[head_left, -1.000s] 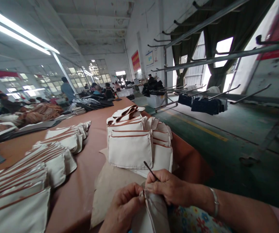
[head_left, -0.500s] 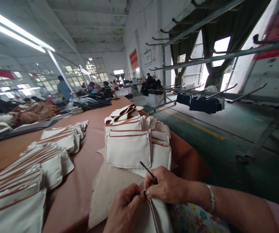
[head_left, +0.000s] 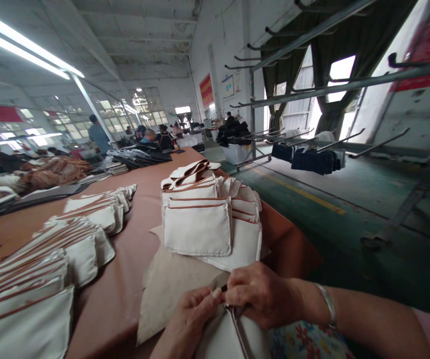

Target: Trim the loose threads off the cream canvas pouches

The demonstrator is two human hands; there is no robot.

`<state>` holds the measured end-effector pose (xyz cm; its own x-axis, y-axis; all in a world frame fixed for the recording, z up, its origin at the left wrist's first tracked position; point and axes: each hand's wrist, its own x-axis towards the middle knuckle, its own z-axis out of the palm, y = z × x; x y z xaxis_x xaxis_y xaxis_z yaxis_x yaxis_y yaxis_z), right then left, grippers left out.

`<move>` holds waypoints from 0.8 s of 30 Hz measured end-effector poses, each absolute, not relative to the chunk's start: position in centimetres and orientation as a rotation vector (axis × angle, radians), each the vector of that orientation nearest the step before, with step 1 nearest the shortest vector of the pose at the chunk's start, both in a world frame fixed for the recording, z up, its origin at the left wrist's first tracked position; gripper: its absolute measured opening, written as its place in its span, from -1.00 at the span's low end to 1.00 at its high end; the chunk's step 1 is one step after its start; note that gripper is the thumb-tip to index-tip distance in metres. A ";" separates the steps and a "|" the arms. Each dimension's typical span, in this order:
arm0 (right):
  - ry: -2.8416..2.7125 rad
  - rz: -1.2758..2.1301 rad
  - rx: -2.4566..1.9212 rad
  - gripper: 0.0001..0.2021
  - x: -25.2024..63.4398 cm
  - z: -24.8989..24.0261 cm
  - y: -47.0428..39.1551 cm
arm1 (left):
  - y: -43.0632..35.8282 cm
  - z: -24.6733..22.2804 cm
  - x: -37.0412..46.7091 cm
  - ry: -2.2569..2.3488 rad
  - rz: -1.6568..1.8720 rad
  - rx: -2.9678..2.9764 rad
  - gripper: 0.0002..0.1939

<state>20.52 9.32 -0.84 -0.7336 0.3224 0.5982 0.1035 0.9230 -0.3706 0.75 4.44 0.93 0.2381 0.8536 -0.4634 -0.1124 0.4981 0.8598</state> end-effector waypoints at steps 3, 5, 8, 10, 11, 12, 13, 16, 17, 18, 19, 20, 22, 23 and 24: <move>-2.439 0.292 -0.287 -0.86 20.7 -1.1 9.2 | 4.3 0.6 0.8 1.164 0.737 0.858 -0.50; -2.427 0.315 -0.277 -0.85 20.8 -1.2 9.0 | 4.1 0.7 0.6 1.192 0.740 1.002 -0.48; -2.286 0.686 -0.344 -0.89 20.8 -0.8 8.7 | 3.6 1.5 0.5 1.254 0.745 1.275 -0.49; -2.097 1.147 -0.502 -0.83 21.0 -0.3 8.7 | 3.1 2.2 0.5 1.295 0.754 1.417 -0.52; -1.994 1.375 -0.591 -0.76 21.1 0.1 8.8 | 2.9 2.5 0.6 1.315 0.768 1.473 -0.54; -1.911 1.557 -0.667 -0.70 21.2 0.4 8.9 | 2.8 2.7 0.7 1.334 0.787 1.529 -0.57; -1.862 1.680 -0.715 -0.64 21.3 0.8 9.1 | 2.6 2.9 0.8 1.351 0.811 1.584 -0.59; -1.914 1.767 -0.730 -0.62 21.2 1.8 9.6 | 2.4 3.1 1.0 1.377 0.884 1.690 -0.62; -1.957 1.753 -0.718 -0.66 21.1 2.0 9.7 | 2.4 3.1 1.0 1.378 0.906 1.713 -0.63; -1.994 1.743 -0.704 -0.71 21.0 2.1 9.7 | 2.3 3.1 1.0 1.374 0.929 1.729 -0.63; -2.022 1.736 -0.689 -0.75 20.9 2.1 9.7 | 2.3 3.0 0.9 1.361 0.952 1.730 -0.62; -2.032 1.730 -0.667 -0.77 20.7 1.9 9.6 | 2.2 2.9 0.8 1.337 0.972 1.707 -0.61; -1.973 1.759 -0.608 -0.73 20.4 1.5 9.2 | 2.0 2.7 0.6 1.249 0.977 1.547 -0.59; -1.919 1.794 -0.585 -0.69 20.3 1.3 9.0 | 1.9 2.7 0.5 1.187 0.959 1.412 -0.59; -1.864 1.832 -0.568 -0.65 20.1 1.1 8.7 | 1.9 2.6 0.4 1.117 0.933 1.257 -0.58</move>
<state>20.13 8.71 1.10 -0.8074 0.5887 0.0382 -0.0283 0.0261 -0.9993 0.43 1.88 2.55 0.2295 0.9661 -0.1185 0.0555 0.1086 0.9925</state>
